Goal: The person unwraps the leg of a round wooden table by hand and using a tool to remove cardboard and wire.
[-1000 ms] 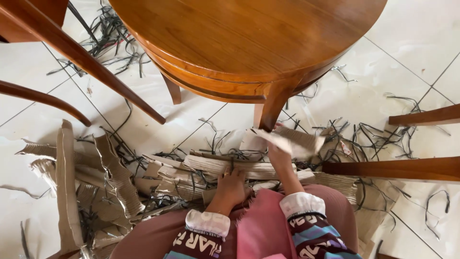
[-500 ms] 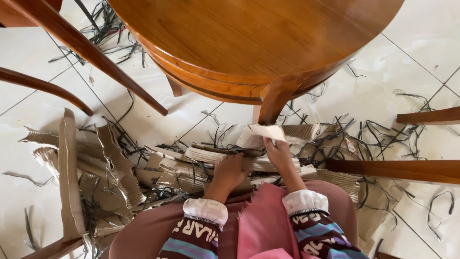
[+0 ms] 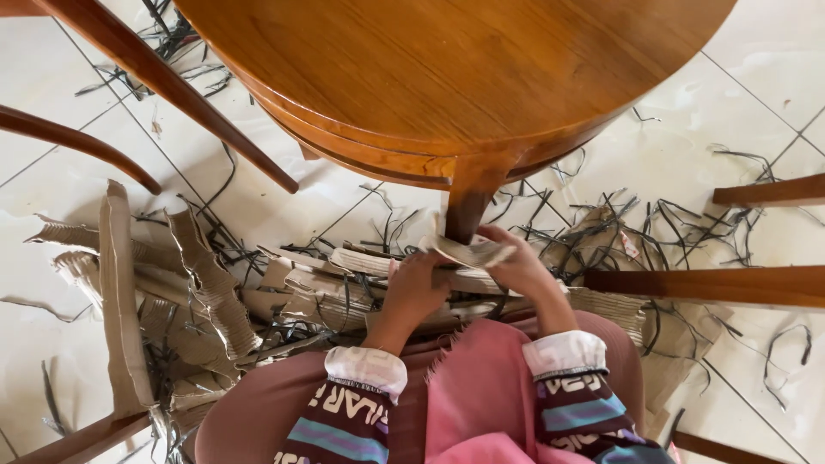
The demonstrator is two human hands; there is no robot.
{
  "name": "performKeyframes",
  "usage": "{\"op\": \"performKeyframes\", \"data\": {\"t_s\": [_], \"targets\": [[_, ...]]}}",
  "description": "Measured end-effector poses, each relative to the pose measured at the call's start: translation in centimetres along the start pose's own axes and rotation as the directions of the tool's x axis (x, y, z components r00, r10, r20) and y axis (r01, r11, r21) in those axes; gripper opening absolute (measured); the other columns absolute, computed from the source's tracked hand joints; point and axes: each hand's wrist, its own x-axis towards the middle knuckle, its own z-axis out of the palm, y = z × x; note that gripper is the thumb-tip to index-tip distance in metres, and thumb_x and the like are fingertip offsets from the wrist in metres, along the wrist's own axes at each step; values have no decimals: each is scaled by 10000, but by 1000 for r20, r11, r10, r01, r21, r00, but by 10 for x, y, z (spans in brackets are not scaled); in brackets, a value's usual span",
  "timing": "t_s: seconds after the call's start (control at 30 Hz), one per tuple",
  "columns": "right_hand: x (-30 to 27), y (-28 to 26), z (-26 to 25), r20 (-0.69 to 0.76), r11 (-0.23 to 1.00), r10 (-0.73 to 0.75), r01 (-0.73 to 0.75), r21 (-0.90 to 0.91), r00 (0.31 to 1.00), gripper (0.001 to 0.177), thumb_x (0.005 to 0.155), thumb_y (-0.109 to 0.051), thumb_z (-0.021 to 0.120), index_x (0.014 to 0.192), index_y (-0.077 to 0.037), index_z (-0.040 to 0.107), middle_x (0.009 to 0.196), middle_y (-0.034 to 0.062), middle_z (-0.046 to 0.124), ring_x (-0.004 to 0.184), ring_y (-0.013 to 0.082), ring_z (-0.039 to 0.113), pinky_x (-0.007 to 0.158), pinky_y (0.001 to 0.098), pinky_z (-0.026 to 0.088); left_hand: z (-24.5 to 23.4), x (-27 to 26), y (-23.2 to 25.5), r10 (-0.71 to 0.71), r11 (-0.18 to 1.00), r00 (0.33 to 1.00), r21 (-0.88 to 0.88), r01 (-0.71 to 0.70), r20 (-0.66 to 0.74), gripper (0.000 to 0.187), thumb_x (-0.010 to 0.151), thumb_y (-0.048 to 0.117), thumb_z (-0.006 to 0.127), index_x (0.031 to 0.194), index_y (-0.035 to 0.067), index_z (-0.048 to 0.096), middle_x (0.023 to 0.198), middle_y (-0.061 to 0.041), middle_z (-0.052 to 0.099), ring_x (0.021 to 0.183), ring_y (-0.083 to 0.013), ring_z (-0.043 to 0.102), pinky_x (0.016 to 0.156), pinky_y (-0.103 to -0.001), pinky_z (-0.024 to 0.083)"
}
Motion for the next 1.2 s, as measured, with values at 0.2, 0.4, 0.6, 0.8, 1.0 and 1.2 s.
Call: {"op": "performKeyframes", "data": {"t_s": [0.2, 0.4, 0.6, 0.8, 1.0, 1.2], "targets": [[14, 31, 0, -72, 690, 498, -445, -571, 864, 507, 628, -613, 876, 1089, -426, 782, 1172, -2, 765, 1165, 235, 699, 1025, 387, 539, 4, -5, 11, 97, 985, 873, -78, -152, -478, 253, 779, 242, 665, 967, 84, 726, 763, -192, 696, 802, -490, 695, 775, -585, 554], [16, -3, -1, -20, 857, 377, -357, -373, 926, 124, 783, -295, 776, 844, -207, 840, 808, 118, 791, 900, 353, 753, 849, 408, 564, -19, -14, 25, 269, 844, 666, -163, -511, -695, 298, 895, -10, 688, 1190, 31, 687, 1429, -267, 487, 1258, -544, 529, 1062, -630, 461], [-23, -90, -48, -159, 909, 416, -407, 85, 896, 222, 923, -192, 695, 907, 15, 773, 512, 123, 522, 324, 207, 493, 297, 321, 435, -50, -26, 59, 380, 687, 578, -199, -699, -722, 202, 953, 34, 713, 1117, 151, 730, 1516, -182, 443, 1373, -417, 514, 1102, -503, 469], [-18, -43, -76, -605, 930, 368, -295, 220, 707, 188, 860, -385, 792, 829, -200, 784, 409, 50, 412, 323, 120, 395, 283, 271, 348, -79, -16, 82, 412, 616, 331, -8, -788, -849, 194, 867, 30, 812, 993, 174, 784, 1300, -160, 539, 1140, -356, 668, 991, -447, 559], [-10, -26, -78, -822, 952, 39, -272, -143, 568, 206, 914, -399, 782, 847, -204, 780, 697, 25, 689, 716, 232, 661, 686, 341, 496, -79, -19, 94, 365, 590, 263, 3, -807, -893, 211, 830, -13, 835, 916, 166, 764, 1259, -181, 583, 1088, -354, 680, 939, -465, 571], [-28, -137, -21, -693, 898, -433, 344, -275, 577, 74, 993, 25, 686, 948, -2, 739, 778, 160, 688, 614, 213, 586, 584, 315, 460, -90, -27, 98, 272, 648, 338, -87, -756, -901, 272, 783, 114, 919, 743, 110, 650, 1147, -167, 726, 1022, -341, 746, 856, -422, 579]]}}
